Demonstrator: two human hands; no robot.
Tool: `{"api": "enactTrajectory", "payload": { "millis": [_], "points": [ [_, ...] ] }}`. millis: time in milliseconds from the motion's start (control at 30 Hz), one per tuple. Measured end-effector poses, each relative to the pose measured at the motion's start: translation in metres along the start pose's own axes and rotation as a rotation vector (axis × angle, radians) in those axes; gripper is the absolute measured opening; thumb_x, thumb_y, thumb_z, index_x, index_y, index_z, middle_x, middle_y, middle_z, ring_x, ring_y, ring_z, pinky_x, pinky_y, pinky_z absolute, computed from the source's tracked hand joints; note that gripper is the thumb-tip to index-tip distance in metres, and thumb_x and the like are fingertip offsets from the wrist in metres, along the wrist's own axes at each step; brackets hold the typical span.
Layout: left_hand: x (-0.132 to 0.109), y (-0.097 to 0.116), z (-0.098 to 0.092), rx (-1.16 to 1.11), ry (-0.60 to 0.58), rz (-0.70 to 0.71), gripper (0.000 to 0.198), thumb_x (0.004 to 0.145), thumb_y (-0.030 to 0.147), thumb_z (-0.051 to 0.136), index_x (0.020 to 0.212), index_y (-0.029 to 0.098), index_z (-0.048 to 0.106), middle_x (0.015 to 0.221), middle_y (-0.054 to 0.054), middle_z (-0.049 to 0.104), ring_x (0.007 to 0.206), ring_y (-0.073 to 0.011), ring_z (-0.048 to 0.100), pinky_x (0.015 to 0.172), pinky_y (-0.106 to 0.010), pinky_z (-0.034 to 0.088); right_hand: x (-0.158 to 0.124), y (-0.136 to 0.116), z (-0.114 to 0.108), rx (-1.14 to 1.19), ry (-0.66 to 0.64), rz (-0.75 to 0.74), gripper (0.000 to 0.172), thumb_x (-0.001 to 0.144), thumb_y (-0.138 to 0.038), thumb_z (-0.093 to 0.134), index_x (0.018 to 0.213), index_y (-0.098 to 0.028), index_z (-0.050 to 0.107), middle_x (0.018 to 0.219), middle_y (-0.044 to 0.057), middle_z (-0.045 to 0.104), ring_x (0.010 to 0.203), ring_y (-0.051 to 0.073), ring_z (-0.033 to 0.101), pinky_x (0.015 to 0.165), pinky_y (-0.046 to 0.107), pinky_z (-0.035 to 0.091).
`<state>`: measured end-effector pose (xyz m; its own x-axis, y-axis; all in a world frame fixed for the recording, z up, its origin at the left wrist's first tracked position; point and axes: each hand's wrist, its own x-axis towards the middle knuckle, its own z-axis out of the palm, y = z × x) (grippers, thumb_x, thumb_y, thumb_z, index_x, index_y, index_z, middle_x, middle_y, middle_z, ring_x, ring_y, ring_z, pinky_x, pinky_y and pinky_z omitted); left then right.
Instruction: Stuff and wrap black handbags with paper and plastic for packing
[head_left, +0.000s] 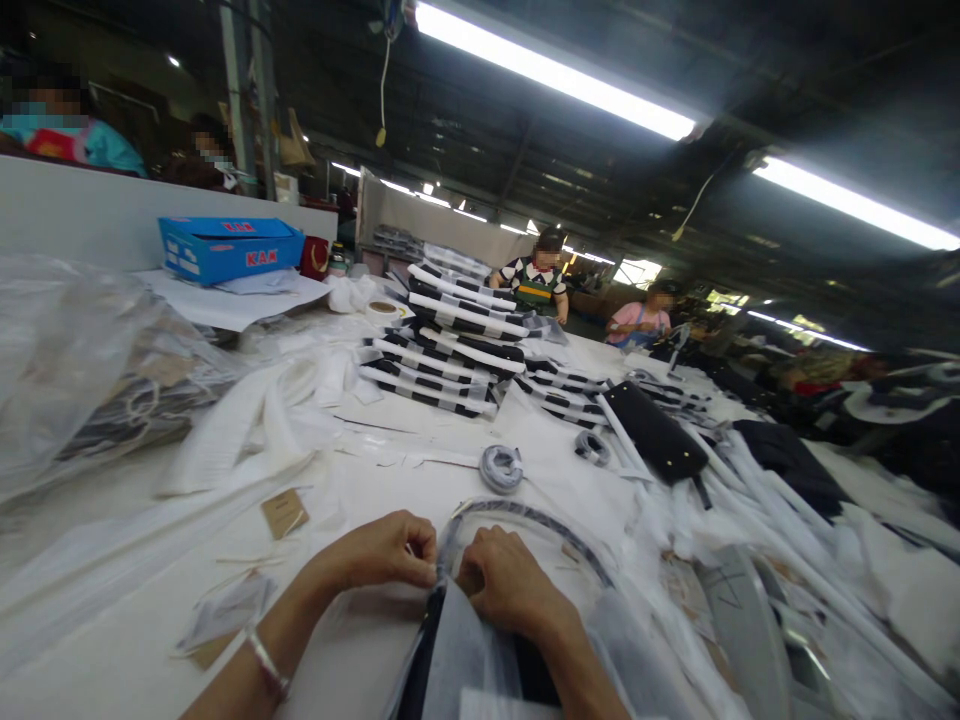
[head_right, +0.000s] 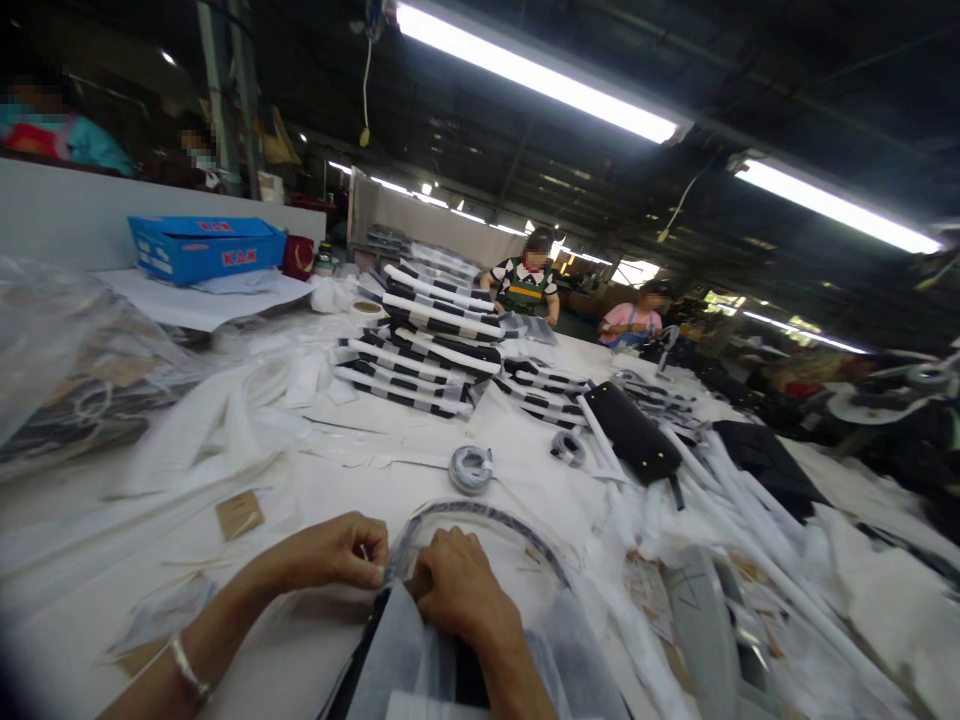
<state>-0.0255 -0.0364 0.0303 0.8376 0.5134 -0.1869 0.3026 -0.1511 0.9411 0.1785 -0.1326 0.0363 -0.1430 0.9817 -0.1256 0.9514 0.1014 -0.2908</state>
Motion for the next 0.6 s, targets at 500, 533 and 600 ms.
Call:
{"api": "enactTrajectory", "payload": {
  "millis": [500,533,600],
  "points": [
    [0.004,0.001,0.003,-0.323,0.035,-0.014,0.021,0.064,0.032,0.068,0.069,0.017,0.054,0.065,0.002,0.062,0.065,-0.0136,0.054,0.066,-0.025,0.039,-0.003,0.017,-0.022,0.832,-0.017,0.204,0.009,0.065,-0.022,0.065,0.07,-0.017,0.06,0.067,0.0,0.068,0.059,0.013,0.06,0.054,0.022,0.04],
    [0.004,0.002,0.003,-0.33,0.042,-0.02,0.022,0.064,0.033,0.068,0.069,0.017,0.055,0.065,0.002,0.062,0.065,-0.0137,0.054,0.066,-0.026,0.039,-0.003,0.015,-0.023,0.89,-0.016,0.2,0.011,0.066,-0.025,0.065,0.072,-0.017,0.06,0.069,0.001,0.069,0.06,0.014,0.062,0.053,0.023,0.042],
    [0.005,0.001,0.004,-0.324,0.076,-0.048,0.025,0.063,0.036,0.069,0.07,0.017,0.055,0.064,0.002,0.061,0.063,-0.0132,0.054,0.064,-0.026,0.039,0.0,0.011,-0.022,1.002,-0.013,0.185,0.019,0.068,-0.031,0.068,0.076,-0.017,0.06,0.072,0.002,0.07,0.06,0.015,0.064,0.053,0.023,0.044]
  ]
}}
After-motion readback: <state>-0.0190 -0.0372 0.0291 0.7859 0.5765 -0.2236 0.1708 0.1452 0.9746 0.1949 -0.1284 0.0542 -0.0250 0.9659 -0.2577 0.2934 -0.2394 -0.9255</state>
